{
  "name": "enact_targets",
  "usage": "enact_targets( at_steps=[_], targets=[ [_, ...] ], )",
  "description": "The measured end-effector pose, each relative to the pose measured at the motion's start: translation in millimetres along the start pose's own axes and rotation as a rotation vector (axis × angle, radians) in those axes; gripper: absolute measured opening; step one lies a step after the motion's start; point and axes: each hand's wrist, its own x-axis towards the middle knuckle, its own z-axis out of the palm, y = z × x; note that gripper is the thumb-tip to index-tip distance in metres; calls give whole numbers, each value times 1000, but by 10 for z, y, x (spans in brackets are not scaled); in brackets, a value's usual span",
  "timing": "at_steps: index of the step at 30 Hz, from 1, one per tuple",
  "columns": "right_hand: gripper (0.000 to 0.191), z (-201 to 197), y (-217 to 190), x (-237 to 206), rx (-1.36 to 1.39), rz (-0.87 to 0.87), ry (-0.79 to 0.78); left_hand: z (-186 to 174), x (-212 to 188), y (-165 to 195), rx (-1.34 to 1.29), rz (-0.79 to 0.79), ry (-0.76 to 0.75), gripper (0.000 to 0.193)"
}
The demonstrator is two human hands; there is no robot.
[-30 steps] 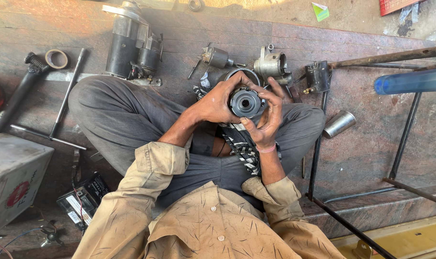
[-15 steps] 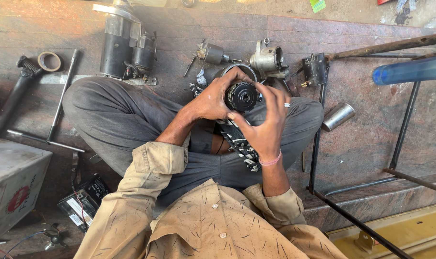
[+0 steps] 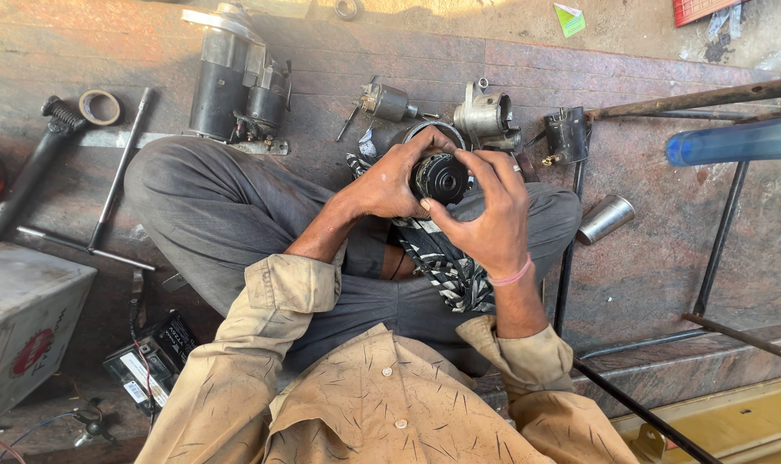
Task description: The person sits on the ground with an automotive starter motor in their lap. They use a long wrench to loosen a fastener on the starter, then use a screwdriver and their hands to pry apart and separate the starter's housing, removing internal components including a gear assembly and disc parts and setting pieces on the ground.
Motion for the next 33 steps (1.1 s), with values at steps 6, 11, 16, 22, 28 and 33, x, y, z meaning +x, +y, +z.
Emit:
enact_targets(
  at_steps=[6, 11, 16, 22, 28, 33],
  targets=[
    [67, -155, 19, 140, -64, -156, -140, -5, 6, -1, 22, 18, 4, 80],
    [69, -203, 58, 219, -33, -164, -215, -5, 6, 10, 24, 1, 2, 80],
    [69, -239, 136, 217, 64, -98, -270, -3, 11, 32, 16, -6, -20, 92],
    [71, -217, 209, 186, 90, -85, -284, -22, -6, 59, -60, 46, -37, 107],
    [69, -352, 423, 188, 361, 32, -341, -63, -4, 63, -20, 0, -91, 107],
    [55, -405, 503, 137, 458, 76, -323, -58, 2, 80, -66, -53, -111, 107]
  ],
)
